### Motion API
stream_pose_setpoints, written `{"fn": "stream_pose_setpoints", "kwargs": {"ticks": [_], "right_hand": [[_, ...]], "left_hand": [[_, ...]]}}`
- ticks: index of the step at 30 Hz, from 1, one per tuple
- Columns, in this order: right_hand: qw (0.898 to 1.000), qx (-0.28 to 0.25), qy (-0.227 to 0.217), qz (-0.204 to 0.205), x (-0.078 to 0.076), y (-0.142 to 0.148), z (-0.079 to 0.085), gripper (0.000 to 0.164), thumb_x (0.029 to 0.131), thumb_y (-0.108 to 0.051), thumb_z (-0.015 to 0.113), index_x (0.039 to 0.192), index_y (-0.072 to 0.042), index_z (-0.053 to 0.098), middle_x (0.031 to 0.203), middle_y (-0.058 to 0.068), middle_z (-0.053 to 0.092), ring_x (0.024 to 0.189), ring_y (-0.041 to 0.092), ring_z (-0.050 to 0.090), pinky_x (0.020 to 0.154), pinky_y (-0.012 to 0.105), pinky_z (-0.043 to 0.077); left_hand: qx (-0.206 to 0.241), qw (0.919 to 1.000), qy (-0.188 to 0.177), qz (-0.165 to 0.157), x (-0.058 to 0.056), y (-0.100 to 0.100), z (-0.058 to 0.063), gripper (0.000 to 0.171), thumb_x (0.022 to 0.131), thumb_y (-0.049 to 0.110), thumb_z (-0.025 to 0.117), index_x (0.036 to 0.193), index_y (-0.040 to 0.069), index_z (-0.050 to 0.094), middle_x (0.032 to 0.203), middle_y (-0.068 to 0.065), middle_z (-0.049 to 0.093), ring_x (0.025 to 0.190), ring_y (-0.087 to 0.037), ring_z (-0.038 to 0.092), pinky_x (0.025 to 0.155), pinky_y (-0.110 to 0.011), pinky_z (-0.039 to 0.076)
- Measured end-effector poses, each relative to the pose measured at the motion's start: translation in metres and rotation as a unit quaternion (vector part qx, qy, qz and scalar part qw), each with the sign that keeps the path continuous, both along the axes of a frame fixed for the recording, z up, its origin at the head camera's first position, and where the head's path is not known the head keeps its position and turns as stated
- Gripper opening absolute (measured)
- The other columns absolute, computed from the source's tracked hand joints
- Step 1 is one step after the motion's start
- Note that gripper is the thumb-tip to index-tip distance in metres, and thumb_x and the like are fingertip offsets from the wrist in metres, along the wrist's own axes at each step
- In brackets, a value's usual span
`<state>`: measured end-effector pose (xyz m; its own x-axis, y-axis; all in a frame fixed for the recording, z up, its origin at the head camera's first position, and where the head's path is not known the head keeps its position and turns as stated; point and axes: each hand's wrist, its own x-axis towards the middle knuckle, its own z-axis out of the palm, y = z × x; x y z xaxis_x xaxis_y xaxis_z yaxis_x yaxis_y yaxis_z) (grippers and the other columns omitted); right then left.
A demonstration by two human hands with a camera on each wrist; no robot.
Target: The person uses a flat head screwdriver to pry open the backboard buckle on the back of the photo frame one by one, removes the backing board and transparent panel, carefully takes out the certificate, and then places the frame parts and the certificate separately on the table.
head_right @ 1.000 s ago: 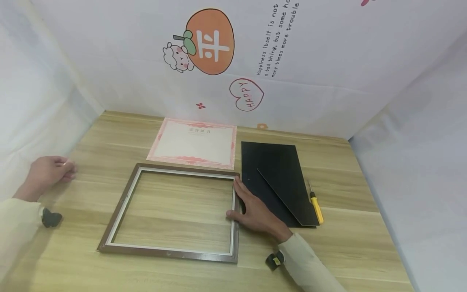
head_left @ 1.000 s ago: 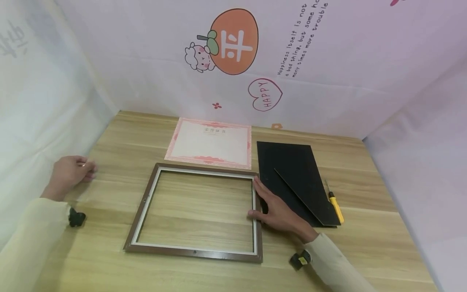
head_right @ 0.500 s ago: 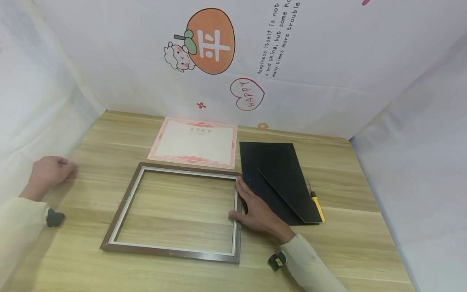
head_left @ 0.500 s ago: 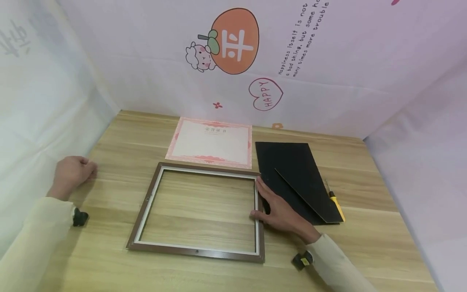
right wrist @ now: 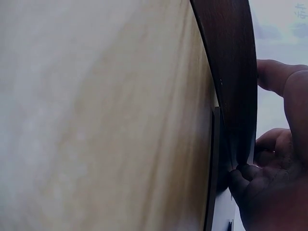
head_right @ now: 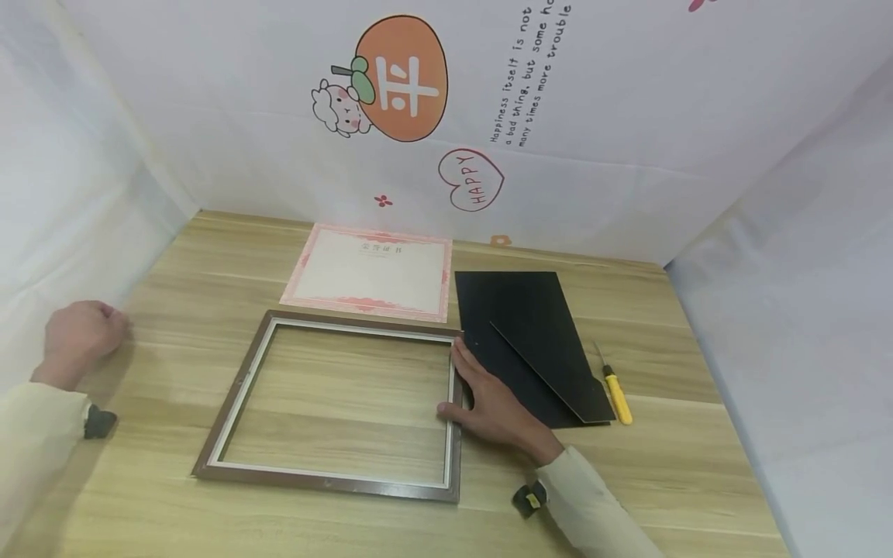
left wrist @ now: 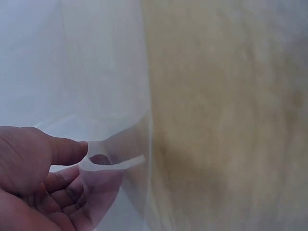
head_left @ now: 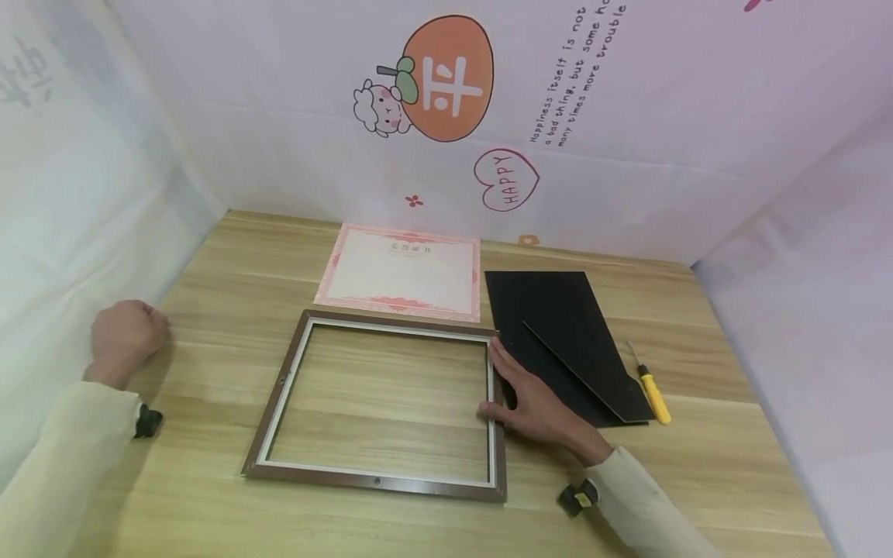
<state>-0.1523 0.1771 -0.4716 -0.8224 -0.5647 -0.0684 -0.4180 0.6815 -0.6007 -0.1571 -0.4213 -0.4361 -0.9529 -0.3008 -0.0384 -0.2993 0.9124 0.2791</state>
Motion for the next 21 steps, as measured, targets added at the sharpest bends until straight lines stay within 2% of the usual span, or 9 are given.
{"fn": "stream_pose_setpoints", "kwargs": {"ticks": [9,15,21], "right_hand": [[1.000,0.002,-0.004,-0.001,0.0001,-0.0001,0.0011,0.096,0.091,-0.044,0.068,0.159,-0.013,0.008,0.167,0.000,0.001,0.153,0.025,0.013,0.120,0.050,0.029],[1.000,0.001,-0.002,-0.001,0.0002,-0.0005,0.0005,0.096,0.091,-0.044,0.068,0.159,-0.013,0.008,0.167,0.001,0.001,0.153,0.025,0.013,0.120,0.050,0.029],[1.000,0.001,0.001,-0.002,-0.0001,0.0011,-0.0007,0.096,0.091,-0.045,0.068,0.159,-0.014,0.007,0.167,0.001,0.001,0.153,0.026,0.013,0.119,0.051,0.029]], "left_hand": [[0.017,0.9996,-0.009,0.019,-0.0004,0.0048,-0.0016,0.036,0.092,0.023,0.057,0.083,-0.009,0.070,0.083,-0.030,0.068,0.071,-0.043,0.061,0.052,-0.037,0.043],[0.022,0.9994,0.011,0.025,-0.0037,0.0050,-0.0053,0.030,0.088,0.022,0.063,0.084,-0.007,0.072,0.085,-0.027,0.071,0.082,-0.050,0.061,0.062,-0.045,0.045],[0.031,0.9991,0.019,0.024,-0.0066,0.0038,-0.0081,0.029,0.088,0.020,0.064,0.080,-0.006,0.073,0.078,-0.023,0.071,0.078,-0.046,0.062,0.064,-0.045,0.046]]}}
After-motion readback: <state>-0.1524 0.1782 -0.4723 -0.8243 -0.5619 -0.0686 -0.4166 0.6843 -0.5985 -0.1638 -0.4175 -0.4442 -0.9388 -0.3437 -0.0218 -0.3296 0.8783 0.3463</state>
